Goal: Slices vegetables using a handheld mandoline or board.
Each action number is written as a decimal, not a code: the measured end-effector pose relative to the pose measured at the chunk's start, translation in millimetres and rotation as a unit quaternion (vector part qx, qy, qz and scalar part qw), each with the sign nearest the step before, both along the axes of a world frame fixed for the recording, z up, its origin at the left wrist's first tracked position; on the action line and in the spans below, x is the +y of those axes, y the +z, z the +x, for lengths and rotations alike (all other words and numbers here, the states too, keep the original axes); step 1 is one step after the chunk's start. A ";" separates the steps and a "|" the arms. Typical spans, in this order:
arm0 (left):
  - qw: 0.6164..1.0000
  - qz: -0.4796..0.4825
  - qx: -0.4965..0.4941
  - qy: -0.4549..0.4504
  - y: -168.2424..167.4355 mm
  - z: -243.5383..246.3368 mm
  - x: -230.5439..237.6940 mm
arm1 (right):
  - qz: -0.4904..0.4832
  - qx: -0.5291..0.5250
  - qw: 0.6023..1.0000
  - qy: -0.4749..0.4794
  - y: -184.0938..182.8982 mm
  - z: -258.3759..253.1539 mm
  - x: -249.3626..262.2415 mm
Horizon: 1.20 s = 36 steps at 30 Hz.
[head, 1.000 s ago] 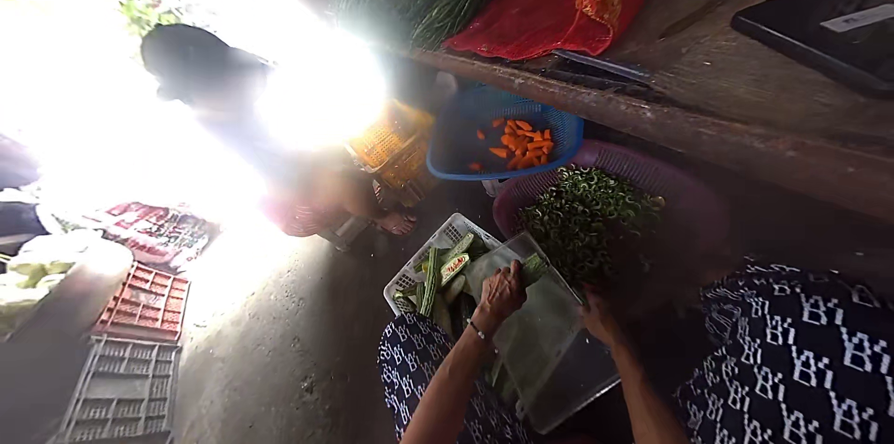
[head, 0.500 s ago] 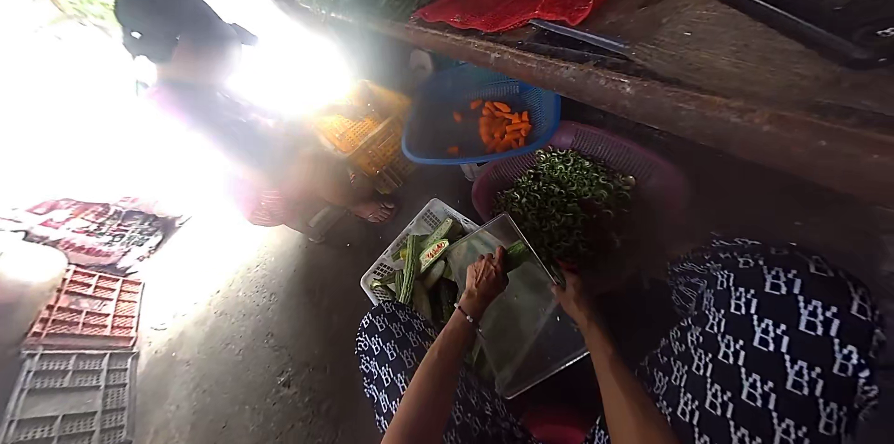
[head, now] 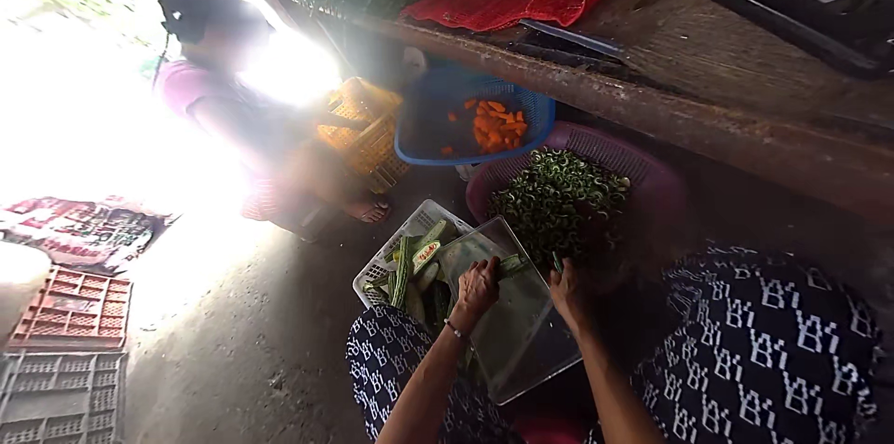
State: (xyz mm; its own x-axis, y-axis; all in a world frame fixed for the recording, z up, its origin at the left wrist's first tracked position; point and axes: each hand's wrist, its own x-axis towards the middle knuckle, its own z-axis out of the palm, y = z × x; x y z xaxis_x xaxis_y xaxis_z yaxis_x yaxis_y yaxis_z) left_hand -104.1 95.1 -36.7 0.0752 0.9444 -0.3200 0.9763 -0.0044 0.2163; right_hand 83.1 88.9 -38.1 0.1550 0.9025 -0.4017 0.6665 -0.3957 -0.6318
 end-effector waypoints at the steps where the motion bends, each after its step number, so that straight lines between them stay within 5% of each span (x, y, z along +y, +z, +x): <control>1: 1.000 0.015 0.002 -0.004 0.1 -0.6 0.8 | 0.000 0.004 1.000 0.008 -1.2 -1.9 -0.4; 4: 0.996 0.074 0.001 -0.051 -13.7 -6.0 2.6 | -0.006 0.014 0.999 0.036 -11.8 -10.9 -3.9; 9: 0.999 -0.028 -0.010 -0.032 -18.1 -2.4 5.2 | -0.065 0.022 0.993 0.096 -18.0 -21.1 -16.2; 17: 0.997 -0.068 0.025 -0.040 -27.1 -17.9 3.9 | -0.017 0.085 0.995 0.040 -29.8 -34.1 -18.0; 25: 0.993 -0.084 0.037 0.078 -17.8 -12.5 6.5 | 0.009 0.109 0.992 0.057 -37.6 -36.6 -22.4; 36: 0.999 -0.017 -0.038 0.014 -15.0 -28.4 9.4 | -0.043 0.126 0.991 0.014 -31.0 -39.1 -18.8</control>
State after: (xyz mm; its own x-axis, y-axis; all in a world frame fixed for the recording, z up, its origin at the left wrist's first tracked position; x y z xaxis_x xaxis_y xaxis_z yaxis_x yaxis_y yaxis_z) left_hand -132.5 104.5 -51.7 0.0741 0.9355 -0.3455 0.9565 0.0313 0.2899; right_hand 44.1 70.1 -69.1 0.0148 0.8659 -0.4999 0.5030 -0.4386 -0.7448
